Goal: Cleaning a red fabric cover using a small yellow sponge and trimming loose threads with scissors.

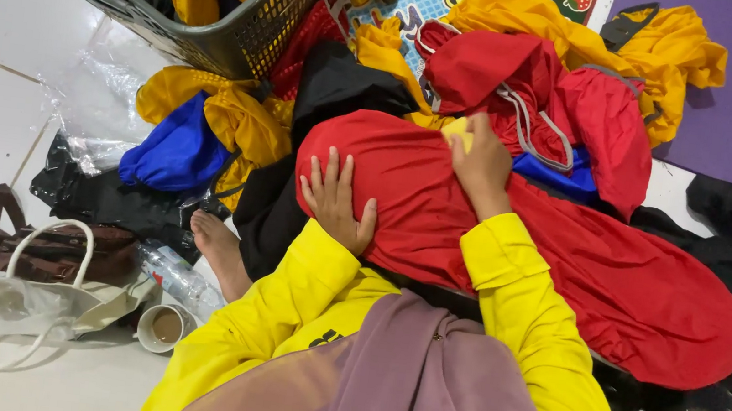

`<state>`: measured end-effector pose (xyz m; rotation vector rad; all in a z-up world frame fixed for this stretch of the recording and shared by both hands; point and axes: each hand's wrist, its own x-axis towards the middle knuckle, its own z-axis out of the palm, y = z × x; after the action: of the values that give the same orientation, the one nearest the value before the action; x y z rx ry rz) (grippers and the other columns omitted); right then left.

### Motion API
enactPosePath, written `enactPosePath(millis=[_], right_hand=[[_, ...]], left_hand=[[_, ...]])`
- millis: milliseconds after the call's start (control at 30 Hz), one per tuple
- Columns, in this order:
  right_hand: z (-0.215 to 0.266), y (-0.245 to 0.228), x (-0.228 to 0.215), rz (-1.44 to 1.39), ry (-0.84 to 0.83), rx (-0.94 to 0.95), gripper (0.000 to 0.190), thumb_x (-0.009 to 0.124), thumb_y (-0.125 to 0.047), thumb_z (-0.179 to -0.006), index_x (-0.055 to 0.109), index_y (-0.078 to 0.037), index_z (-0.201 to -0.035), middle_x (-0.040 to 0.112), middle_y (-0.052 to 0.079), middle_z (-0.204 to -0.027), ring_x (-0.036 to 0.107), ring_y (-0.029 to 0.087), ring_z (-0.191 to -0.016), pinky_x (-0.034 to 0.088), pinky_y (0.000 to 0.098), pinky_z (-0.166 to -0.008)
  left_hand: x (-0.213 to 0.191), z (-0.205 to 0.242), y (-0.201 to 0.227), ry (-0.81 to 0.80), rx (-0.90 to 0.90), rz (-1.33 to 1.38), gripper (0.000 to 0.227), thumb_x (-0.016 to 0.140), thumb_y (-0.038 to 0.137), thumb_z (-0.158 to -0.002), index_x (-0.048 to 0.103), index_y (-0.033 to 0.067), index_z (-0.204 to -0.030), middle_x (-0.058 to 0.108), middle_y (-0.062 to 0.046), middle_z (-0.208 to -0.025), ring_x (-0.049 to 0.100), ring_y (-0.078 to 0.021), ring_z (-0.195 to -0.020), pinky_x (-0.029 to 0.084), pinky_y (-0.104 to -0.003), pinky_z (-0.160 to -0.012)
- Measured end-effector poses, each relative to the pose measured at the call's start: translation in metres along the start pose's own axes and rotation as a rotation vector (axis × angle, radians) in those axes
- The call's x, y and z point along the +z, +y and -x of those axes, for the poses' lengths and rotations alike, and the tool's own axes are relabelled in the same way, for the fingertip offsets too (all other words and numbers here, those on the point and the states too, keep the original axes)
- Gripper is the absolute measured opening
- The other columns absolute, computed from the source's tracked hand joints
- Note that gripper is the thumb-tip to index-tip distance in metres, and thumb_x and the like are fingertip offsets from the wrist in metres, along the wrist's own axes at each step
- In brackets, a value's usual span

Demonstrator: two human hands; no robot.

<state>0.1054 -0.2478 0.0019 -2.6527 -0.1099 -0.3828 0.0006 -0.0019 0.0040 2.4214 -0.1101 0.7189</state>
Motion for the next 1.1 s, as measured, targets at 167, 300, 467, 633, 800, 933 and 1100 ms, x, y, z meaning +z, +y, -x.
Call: enactPosePath(millis=[167,300,467,633,800,933,1100], right_hand=[[0.008,-0.022,-0.007,-0.297,0.223,-0.012,0.037,0.076,-0.043,-0.091,0.052,-0.021,-0.108,0.073,0.012,-0.093,0.074,0.039,-0.088,0.057,0.0467,-0.073],[0.041,-0.085,-0.001,-0.52,0.009,-0.235,0.032,0.078,-0.039,-0.085,0.058,-0.021,-0.102,0.072,0.007,-0.081,0.075,0.033,-0.079,0.058,0.0406,-0.066],[0.024,-0.077,0.0,-0.217,0.026,-0.34,0.026,0.072,-0.04,-0.093,0.057,-0.023,-0.106,0.071,0.006,-0.084,0.076,0.029,-0.079,0.059,0.0388,-0.066],[0.003,-0.006,0.001,-0.046,0.003,-0.021,0.03,0.067,-0.039,-0.097,0.05,-0.019,-0.112,0.072,0.016,-0.094,0.074,0.04,-0.086,0.057,0.0504,-0.072],[0.007,-0.026,-0.013,-0.228,0.282,0.012,0.03,0.071,-0.038,-0.098,0.05,-0.019,-0.107,0.071,0.015,-0.089,0.072,0.041,-0.082,0.056,0.0485,-0.069],[0.037,-0.082,-0.009,-0.521,0.108,-0.275,0.032,0.08,-0.039,-0.086,0.058,-0.02,-0.101,0.069,0.008,-0.08,0.073,0.035,-0.075,0.057,0.0405,-0.063],[0.029,-0.083,-0.003,-0.407,-0.041,-0.398,0.031,0.077,-0.035,-0.086,0.056,-0.02,-0.102,0.072,0.011,-0.08,0.075,0.034,-0.074,0.059,0.0421,-0.066]], left_hand=[[0.003,0.002,-0.001,0.042,-0.008,0.018,0.07,0.04,0.054,-0.095,0.043,0.0208,-0.157,0.029,-0.012,-0.169,0.018,-0.0444,-0.156,0.005,-0.067,-0.122],[0.005,0.004,-0.005,0.035,-0.011,-0.02,0.07,0.039,0.054,-0.096,0.044,0.0187,-0.156,0.03,-0.013,-0.168,0.019,-0.0453,-0.156,0.006,-0.067,-0.122],[0.004,0.002,-0.005,-0.003,-0.004,-0.017,0.07,0.041,0.052,-0.096,0.041,0.0186,-0.157,0.028,-0.014,-0.168,0.018,-0.0463,-0.156,0.006,-0.068,-0.122],[0.002,0.002,-0.005,-0.009,0.019,-0.008,0.071,0.04,0.052,-0.096,0.04,0.0174,-0.158,0.027,-0.015,-0.169,0.016,-0.0471,-0.156,0.004,-0.069,-0.121],[0.002,0.002,-0.005,0.012,0.025,0.013,0.071,0.04,0.053,-0.096,0.04,0.0169,-0.158,0.027,-0.015,-0.169,0.015,-0.0469,-0.156,0.003,-0.068,-0.121],[0.005,0.005,-0.008,0.028,0.025,0.001,0.072,0.042,0.053,-0.095,0.042,0.0169,-0.158,0.028,-0.014,-0.169,0.016,-0.0473,-0.156,0.004,-0.068,-0.121],[0.005,0.004,-0.01,0.025,0.036,-0.028,0.073,0.043,0.054,-0.095,0.043,0.016,-0.157,0.03,-0.015,-0.168,0.019,-0.0477,-0.155,0.006,-0.068,-0.12]])
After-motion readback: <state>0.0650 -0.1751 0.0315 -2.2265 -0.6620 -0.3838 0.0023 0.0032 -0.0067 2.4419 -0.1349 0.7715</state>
